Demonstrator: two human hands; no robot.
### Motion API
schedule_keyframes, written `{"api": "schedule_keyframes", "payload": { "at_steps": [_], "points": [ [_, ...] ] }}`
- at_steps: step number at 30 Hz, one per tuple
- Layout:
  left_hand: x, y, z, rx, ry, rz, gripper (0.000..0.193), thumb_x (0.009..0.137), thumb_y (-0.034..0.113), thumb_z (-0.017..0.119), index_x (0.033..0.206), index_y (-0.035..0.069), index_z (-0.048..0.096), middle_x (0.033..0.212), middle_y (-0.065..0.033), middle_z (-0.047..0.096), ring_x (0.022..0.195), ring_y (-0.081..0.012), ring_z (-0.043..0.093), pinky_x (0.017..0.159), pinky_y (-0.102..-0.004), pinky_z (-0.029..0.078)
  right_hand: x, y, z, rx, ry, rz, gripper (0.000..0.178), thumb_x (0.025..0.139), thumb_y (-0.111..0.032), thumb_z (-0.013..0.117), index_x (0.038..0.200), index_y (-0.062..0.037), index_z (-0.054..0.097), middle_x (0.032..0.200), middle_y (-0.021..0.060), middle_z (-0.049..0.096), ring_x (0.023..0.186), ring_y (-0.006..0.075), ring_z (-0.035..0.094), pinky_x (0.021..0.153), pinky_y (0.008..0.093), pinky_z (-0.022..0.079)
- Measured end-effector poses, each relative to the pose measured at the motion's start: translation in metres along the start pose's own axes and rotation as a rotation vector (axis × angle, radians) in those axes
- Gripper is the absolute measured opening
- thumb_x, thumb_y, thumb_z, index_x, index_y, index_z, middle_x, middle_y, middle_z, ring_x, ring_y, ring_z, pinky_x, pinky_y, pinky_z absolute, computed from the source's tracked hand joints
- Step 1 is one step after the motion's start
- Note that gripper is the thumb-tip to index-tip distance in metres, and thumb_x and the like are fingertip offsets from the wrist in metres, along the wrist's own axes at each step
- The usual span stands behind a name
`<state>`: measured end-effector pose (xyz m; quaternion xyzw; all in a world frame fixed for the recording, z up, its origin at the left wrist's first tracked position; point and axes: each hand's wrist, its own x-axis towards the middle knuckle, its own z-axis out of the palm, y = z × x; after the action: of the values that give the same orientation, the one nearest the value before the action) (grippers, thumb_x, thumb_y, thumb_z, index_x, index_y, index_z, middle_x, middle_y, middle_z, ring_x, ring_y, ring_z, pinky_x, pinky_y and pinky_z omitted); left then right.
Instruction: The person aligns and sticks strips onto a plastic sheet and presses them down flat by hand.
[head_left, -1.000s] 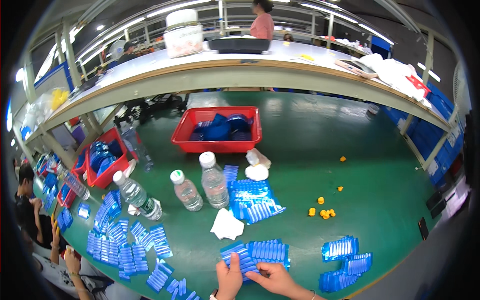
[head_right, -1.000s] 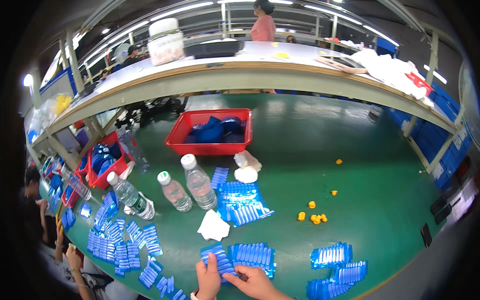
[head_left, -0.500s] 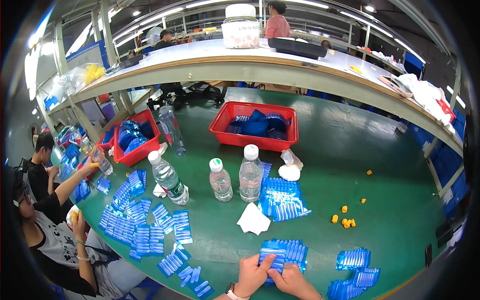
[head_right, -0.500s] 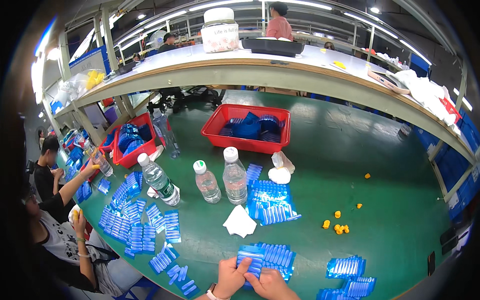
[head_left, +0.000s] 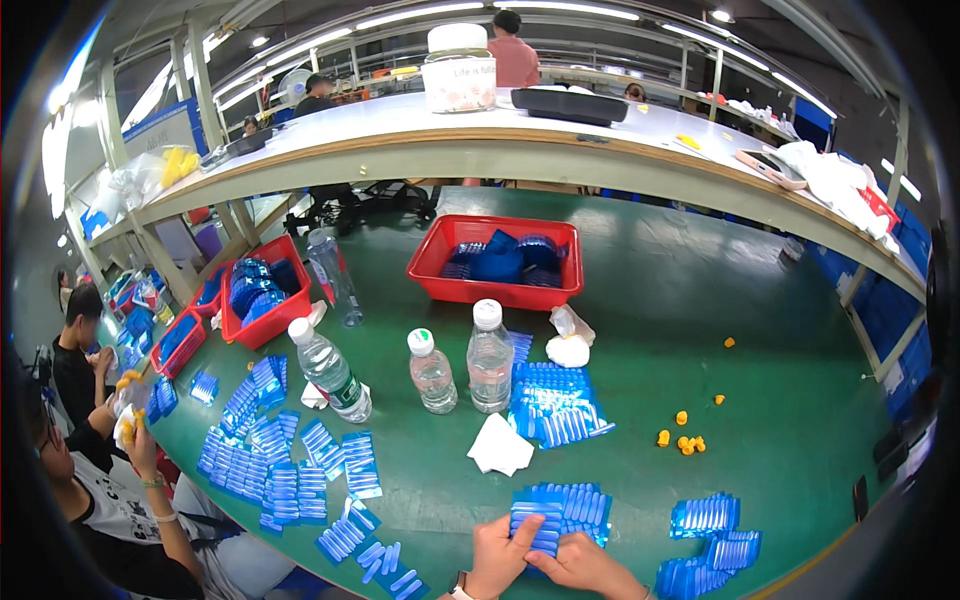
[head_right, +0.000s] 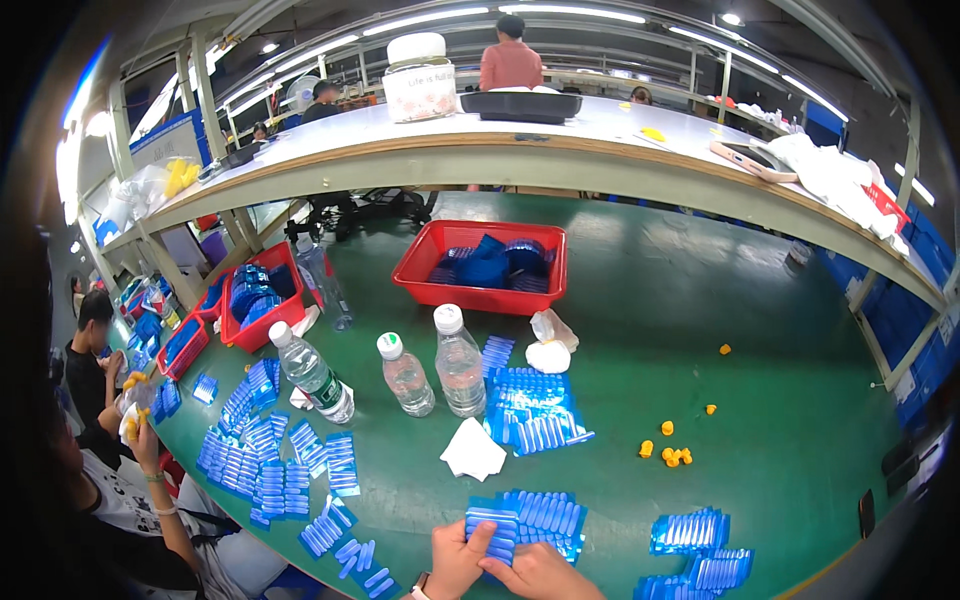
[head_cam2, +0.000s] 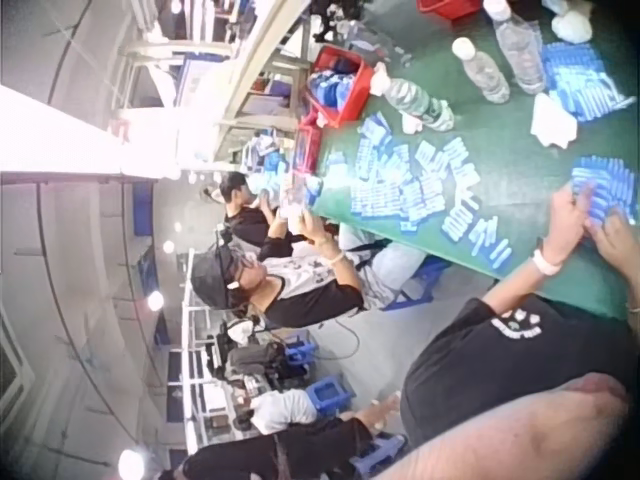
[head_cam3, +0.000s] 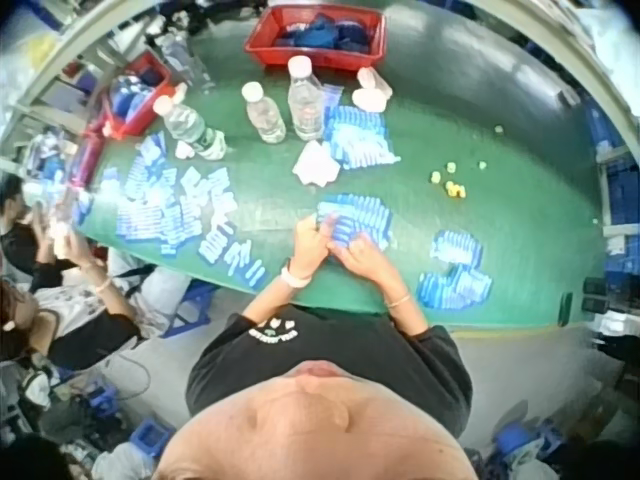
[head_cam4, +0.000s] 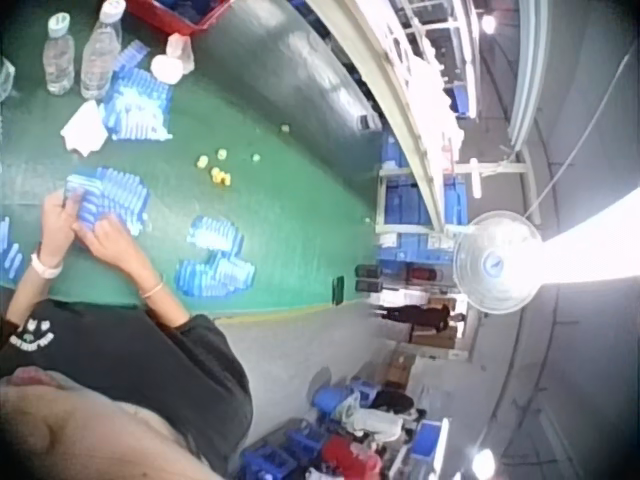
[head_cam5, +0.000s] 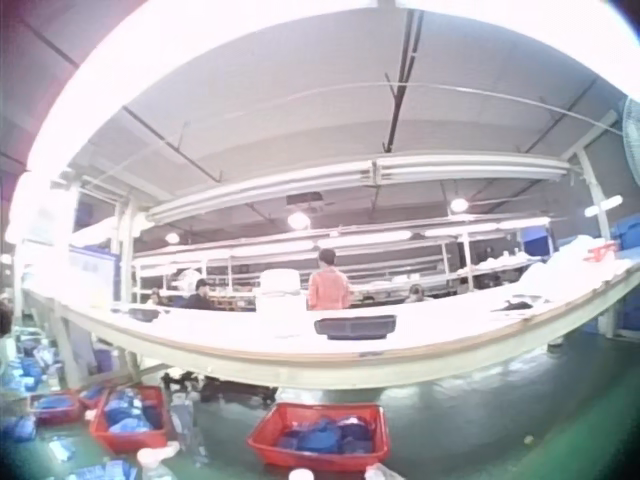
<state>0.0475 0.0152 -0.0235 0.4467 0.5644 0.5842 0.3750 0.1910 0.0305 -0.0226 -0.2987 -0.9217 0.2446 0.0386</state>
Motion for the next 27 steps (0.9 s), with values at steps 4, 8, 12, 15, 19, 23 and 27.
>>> {"api": "schedule_keyframes", "payload": {
  "at_steps": [4, 8, 12, 15, 19, 23, 27],
  "points": [
    [-0.004, 0.007, 0.000, 0.045, 0.007, 0.010, 0.029, 0.085, 0.026, 0.063, 0.075, -0.001, 0.065, 0.050, -0.0104, 0.054, 0.042, -0.0108, 0.049, 0.043, -0.0274, 0.040, 0.010, -0.002, -0.014, 0.282, 0.242, 0.044, 0.027, 0.088, -0.020, 0.053, 0.070, -0.0006, 0.058, 0.059, 0.0146, 0.057, 0.053, 0.0335, 0.056, 0.050, 0.0379, 0.043],
    [-0.008, 0.016, -0.003, 0.142, -0.019, 0.071, 0.032, 0.086, 0.025, 0.061, 0.069, -0.001, 0.062, 0.048, -0.0118, 0.050, 0.040, -0.0124, 0.047, 0.041, -0.0287, 0.037, 0.008, -0.007, -0.014, 0.617, 0.437, 0.137, 0.036, 0.090, -0.022, 0.051, 0.063, 0.0017, 0.057, 0.056, 0.0195, 0.055, 0.047, 0.0357, 0.054, 0.044, 0.0407, 0.040],
    [-0.002, 0.014, 0.001, 0.097, -0.041, 0.110, 0.035, 0.087, 0.024, 0.059, 0.065, -0.002, 0.058, 0.046, -0.0121, 0.047, 0.039, -0.0130, 0.045, 0.041, -0.0289, 0.036, 0.014, -0.007, -0.025, 0.619, 0.584, 0.023, 0.042, 0.090, -0.026, 0.051, 0.060, 0.0025, 0.055, 0.053, 0.0204, 0.052, 0.046, 0.0361, 0.052, 0.044, 0.0428, 0.037],
    [-0.004, 0.009, -0.001, 0.068, -0.045, 0.089, 0.037, 0.089, 0.026, 0.057, 0.066, -0.002, 0.058, 0.047, -0.0106, 0.048, 0.041, -0.0118, 0.046, 0.041, -0.0281, 0.037, 0.015, 0.005, -0.029, 0.551, 0.353, 0.101, 0.051, 0.091, -0.032, 0.049, 0.054, 0.0032, 0.049, 0.050, 0.0206, 0.049, 0.044, 0.0354, 0.049, 0.043, 0.0409, 0.036],
    [-0.008, 0.016, -0.002, 0.017, -0.089, 0.073, 0.040, 0.091, 0.030, 0.055, 0.068, -0.003, 0.057, 0.049, -0.0082, 0.051, 0.043, -0.0105, 0.047, 0.042, -0.0271, 0.038, 0.021, 0.001, -0.036, 0.702, 0.395, 0.284, 0.046, 0.091, -0.026, 0.050, 0.055, 0.0021, 0.048, 0.049, 0.0190, 0.046, 0.043, 0.0332, 0.047, 0.042, 0.0394, 0.034],
    [-0.007, 0.017, -0.006, 0.113, -0.122, 0.174, 0.036, 0.091, 0.027, 0.055, 0.071, -0.002, 0.058, 0.049, -0.0069, 0.050, 0.043, -0.0099, 0.046, 0.042, -0.0267, 0.037, 0.024, -0.002, -0.033, 0.674, 0.609, 0.029, 0.037, 0.090, -0.017, 0.050, 0.058, 0.0012, 0.049, 0.047, 0.0166, 0.044, 0.041, 0.0315, 0.044, 0.041, 0.0388, 0.031],
    [-0.006, 0.019, -0.001, 0.052, -0.102, 0.110, 0.031, 0.092, 0.024, 0.054, 0.073, -0.001, 0.059, 0.049, -0.0063, 0.048, 0.044, -0.0089, 0.044, 0.042, -0.0265, 0.036, 0.022, 0.003, -0.028, 0.586, 0.632, 0.010, 0.035, 0.090, -0.016, 0.051, 0.058, 0.0004, 0.049, 0.048, 0.0157, 0.044, 0.040, 0.0311, 0.044, 0.041, 0.0380, 0.031]
  ]
}}
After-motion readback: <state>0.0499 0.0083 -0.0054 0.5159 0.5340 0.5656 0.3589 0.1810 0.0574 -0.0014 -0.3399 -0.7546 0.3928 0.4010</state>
